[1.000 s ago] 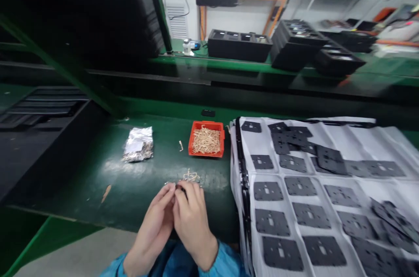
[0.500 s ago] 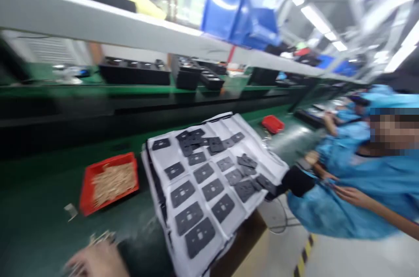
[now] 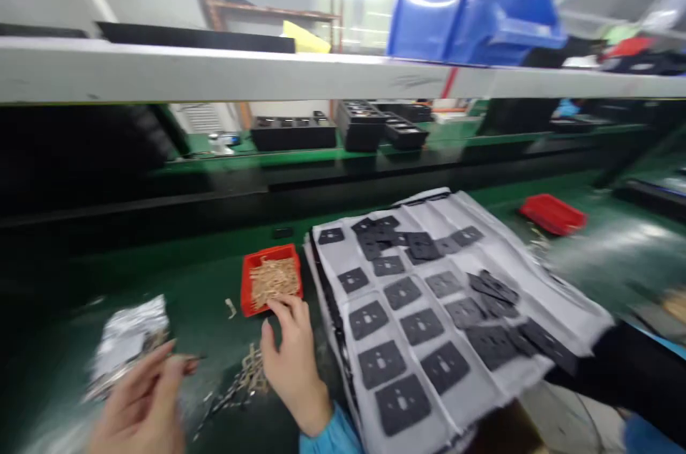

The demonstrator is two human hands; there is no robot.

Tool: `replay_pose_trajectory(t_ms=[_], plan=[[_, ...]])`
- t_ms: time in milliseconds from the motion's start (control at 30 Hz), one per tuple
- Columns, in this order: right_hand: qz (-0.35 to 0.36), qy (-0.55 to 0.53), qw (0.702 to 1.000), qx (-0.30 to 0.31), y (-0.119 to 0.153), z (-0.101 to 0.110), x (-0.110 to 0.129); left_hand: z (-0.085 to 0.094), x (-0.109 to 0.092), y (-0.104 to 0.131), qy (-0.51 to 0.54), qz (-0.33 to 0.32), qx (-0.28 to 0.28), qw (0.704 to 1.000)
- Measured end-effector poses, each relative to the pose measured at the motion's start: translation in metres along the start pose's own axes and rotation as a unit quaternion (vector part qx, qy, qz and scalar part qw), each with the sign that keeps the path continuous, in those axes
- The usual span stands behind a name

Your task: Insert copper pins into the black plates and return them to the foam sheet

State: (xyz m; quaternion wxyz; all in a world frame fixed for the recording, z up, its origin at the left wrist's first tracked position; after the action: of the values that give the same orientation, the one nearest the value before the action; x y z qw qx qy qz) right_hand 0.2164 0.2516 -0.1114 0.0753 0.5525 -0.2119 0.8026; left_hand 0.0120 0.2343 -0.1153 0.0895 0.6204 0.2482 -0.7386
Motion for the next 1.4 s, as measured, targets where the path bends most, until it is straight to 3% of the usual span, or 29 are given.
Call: replay_pose_trajectory(t_ms=[67, 133, 267, 367, 467, 600, 667, 700, 767, 867, 933, 1000, 1067, 1167, 1300, 1400], plan=[[-0.024, -0.066, 0.994, 0.078, 0.014, -0.007, -0.005, 0.005, -0.011, 0.002, 0.007, 0.007, 0.008, 1.0], [-0.049, -0.115, 0.984, 0.131, 0.028, -0.01, -0.006, -0.006, -0.02, 0.008, 0.034, 0.014, 0.045, 0.998], [-0.106, -0.167, 0.968, 0.156, 0.039, -0.01, -0.004, -0.022, -0.03, 0.024, 0.044, 0.012, 0.078, 0.996], [-0.132, -0.186, 0.96, 0.159, 0.039, -0.011, -0.006, -0.018, -0.029, 0.027, 0.018, 0.01, 0.095, 0.995], [-0.158, -0.2, 0.955, 0.151, 0.04, -0.009, -0.015, 0.003, -0.02, 0.003, -0.027, 0.003, 0.082, 0.996], [-0.189, -0.205, 0.95, 0.142, 0.047, -0.001, -0.029, 0.044, -0.012, -0.058, -0.122, -0.026, 0.027, 0.992], [-0.193, -0.205, 0.948, 0.147, 0.055, -0.001, -0.033, 0.042, -0.02, -0.078, -0.145, -0.05, 0.043, 0.987], [-0.194, -0.205, 0.947, 0.152, 0.059, -0.003, -0.034, 0.031, -0.028, -0.083, -0.145, -0.065, 0.072, 0.985], [-0.2, -0.204, 0.945, 0.16, 0.068, -0.011, -0.038, -0.013, -0.051, -0.08, -0.127, -0.104, 0.172, 0.971], [-0.214, -0.203, 0.942, 0.159, 0.078, -0.024, -0.047, -0.109, -0.092, -0.057, -0.09, -0.156, 0.34, 0.923], [-0.222, -0.207, 0.94, 0.156, 0.083, -0.03, -0.054, -0.177, -0.112, -0.046, -0.088, -0.178, 0.406, 0.892], [-0.23, -0.214, 0.937, 0.155, 0.086, -0.033, -0.06, -0.238, -0.121, -0.044, -0.116, -0.204, 0.451, 0.861], [-0.235, -0.224, 0.933, 0.154, 0.087, -0.034, -0.065, -0.283, -0.117, -0.048, -0.173, -0.232, 0.486, 0.825], [-0.241, -0.242, 0.928, 0.15, 0.086, -0.034, -0.069, -0.312, -0.098, -0.059, -0.259, -0.259, 0.509, 0.779], [-0.25, -0.259, 0.921, 0.15, 0.086, -0.037, -0.069, -0.307, -0.077, -0.073, -0.319, -0.283, 0.512, 0.746], [-0.259, -0.266, 0.916, 0.154, 0.087, -0.039, -0.068, -0.304, -0.074, -0.078, -0.315, -0.307, 0.513, 0.737]])
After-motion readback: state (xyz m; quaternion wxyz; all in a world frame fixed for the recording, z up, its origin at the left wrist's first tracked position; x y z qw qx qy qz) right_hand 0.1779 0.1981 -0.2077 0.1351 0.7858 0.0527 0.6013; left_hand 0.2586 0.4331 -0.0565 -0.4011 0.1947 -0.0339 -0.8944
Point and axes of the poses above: each hand's wrist, its own y-axis away from the middle knuckle, its own z-axis out of the back of the hand, x = y × z, the point moved 5 cm from there along -y, towards the middle knuckle, and after that the axes turned 11 degrees about -z, right-handed, at the moved point
